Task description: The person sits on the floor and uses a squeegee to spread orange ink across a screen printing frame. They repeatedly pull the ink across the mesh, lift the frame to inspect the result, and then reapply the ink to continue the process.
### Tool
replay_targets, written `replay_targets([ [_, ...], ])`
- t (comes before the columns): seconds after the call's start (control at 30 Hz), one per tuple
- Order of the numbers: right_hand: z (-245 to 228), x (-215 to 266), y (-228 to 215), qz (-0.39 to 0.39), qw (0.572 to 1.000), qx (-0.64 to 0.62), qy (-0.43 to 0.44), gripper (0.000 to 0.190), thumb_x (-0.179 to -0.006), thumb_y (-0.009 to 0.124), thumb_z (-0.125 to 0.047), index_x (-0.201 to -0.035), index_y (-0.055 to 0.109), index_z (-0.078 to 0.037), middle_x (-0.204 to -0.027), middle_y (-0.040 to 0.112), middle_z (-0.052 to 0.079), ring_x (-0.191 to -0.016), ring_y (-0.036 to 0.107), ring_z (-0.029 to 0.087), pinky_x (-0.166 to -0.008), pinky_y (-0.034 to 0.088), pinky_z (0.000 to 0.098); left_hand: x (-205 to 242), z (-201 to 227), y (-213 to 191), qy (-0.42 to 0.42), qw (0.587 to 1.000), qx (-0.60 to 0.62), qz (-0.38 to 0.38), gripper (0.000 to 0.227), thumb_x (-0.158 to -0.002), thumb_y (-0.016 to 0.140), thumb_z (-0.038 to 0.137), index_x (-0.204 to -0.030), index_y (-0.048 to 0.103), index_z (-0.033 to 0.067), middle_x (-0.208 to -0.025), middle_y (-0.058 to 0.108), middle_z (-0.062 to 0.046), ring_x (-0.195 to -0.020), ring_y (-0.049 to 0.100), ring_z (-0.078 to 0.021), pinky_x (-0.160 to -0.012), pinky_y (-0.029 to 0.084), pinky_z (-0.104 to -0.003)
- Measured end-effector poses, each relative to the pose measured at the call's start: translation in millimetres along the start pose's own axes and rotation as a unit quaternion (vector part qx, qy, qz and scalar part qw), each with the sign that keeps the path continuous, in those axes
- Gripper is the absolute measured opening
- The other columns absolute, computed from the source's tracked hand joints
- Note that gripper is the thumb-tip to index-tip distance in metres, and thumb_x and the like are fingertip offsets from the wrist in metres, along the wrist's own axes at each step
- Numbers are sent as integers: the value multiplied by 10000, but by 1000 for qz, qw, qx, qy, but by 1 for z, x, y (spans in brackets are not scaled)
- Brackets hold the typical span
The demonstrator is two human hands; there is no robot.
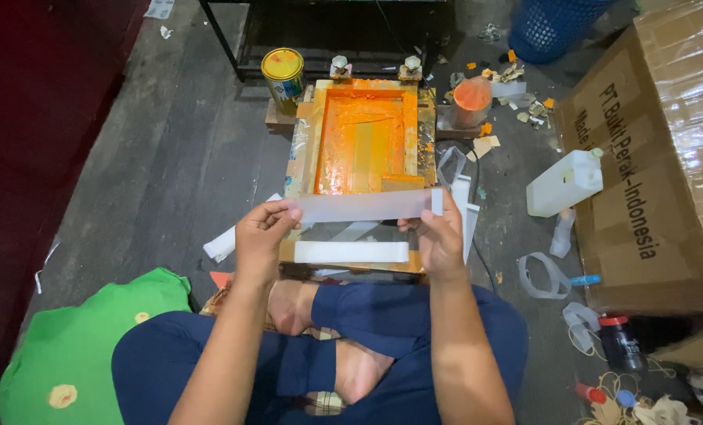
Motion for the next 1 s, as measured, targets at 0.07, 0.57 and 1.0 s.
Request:
replay_targets([
  [0.07,61,2,-47,9,1000,-21,15,167,-883,676,-156,-963,657,-10,-804,739,187,-720,764,250,-654,643,325,0,-5,2,1,1000,-1,-2,284,-846,827,51,-1102,730,-24,-824,717,-105,-733,695,-151,-760,545,-260],
  [0.57,49,33,63,-50,996,50,56,160,-958,658,-54,-800,652,-27,-583,536,66,-540,511,137,-530,472,255,26,-3,38,-24,998,-4,-53,272,-805,857,14,-1051,748,-26,-786,721,-133,-705,726,-178,-781,604,-303],
  [1.0,63,33,46,-45,992,96,71,295,-945,714,-104,-1185,676,64,-504,484,21,-473,450,66,-478,380,194,41,-5,60,-33,994,-6,-108,288,-816,844,11,-1077,737,-50,-804,725,-148,-723,734,-175,-767,579,-288],
])
Point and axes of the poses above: each hand's wrist, its own x-axis away from the middle knuckle, its own y-axis out of the palm, z = x × y, the point moved 7 cm from there along -x, towards the middle knuckle
